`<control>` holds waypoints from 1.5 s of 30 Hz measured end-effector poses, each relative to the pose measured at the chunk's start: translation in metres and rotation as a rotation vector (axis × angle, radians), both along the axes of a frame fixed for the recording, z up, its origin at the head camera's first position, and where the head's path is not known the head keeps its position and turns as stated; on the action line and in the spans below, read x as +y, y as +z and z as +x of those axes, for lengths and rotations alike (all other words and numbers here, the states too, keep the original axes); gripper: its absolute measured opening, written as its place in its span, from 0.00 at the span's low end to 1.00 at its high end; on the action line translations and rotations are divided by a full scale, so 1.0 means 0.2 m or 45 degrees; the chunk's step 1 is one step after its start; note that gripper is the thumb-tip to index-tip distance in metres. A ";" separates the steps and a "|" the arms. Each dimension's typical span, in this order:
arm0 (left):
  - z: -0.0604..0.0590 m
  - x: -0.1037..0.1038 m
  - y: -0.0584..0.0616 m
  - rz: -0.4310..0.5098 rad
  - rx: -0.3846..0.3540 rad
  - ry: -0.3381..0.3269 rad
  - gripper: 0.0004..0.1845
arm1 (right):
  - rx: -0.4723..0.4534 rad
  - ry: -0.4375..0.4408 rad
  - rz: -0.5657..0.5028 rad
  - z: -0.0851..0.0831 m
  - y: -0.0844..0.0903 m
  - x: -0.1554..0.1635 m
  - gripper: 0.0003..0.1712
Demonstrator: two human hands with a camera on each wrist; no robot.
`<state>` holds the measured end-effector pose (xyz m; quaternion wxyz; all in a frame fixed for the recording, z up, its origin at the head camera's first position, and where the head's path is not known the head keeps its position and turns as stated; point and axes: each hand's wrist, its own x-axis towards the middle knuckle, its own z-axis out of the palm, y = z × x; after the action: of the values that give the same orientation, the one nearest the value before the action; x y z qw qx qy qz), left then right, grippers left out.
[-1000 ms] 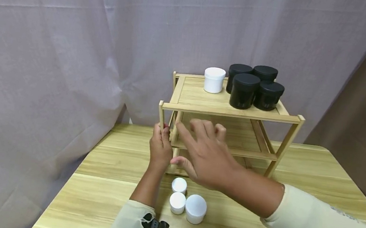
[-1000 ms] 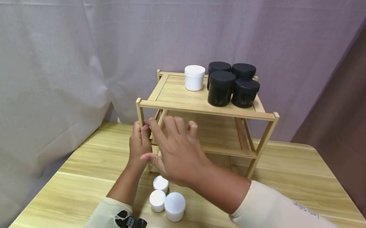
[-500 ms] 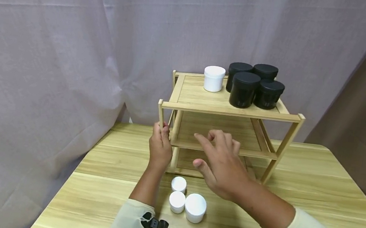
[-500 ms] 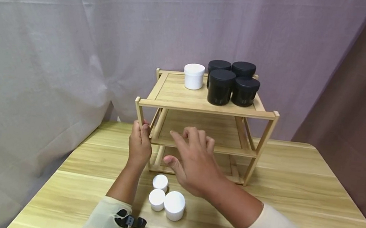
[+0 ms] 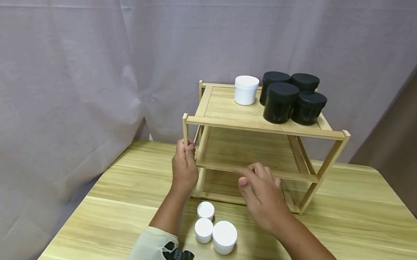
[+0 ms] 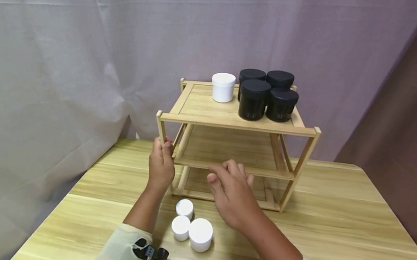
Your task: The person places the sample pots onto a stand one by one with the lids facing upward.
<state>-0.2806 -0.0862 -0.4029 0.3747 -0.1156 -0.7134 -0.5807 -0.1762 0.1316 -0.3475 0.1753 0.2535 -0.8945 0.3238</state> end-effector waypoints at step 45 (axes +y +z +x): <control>0.01 0.00 0.00 -0.009 -0.035 0.027 0.13 | -0.631 0.464 0.380 -0.06 -0.25 0.13 0.54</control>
<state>-0.2793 -0.0861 -0.4020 0.3705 -0.1015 -0.7218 -0.5757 -0.1873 0.1579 -0.3977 -0.1472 0.3455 -0.8875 0.2670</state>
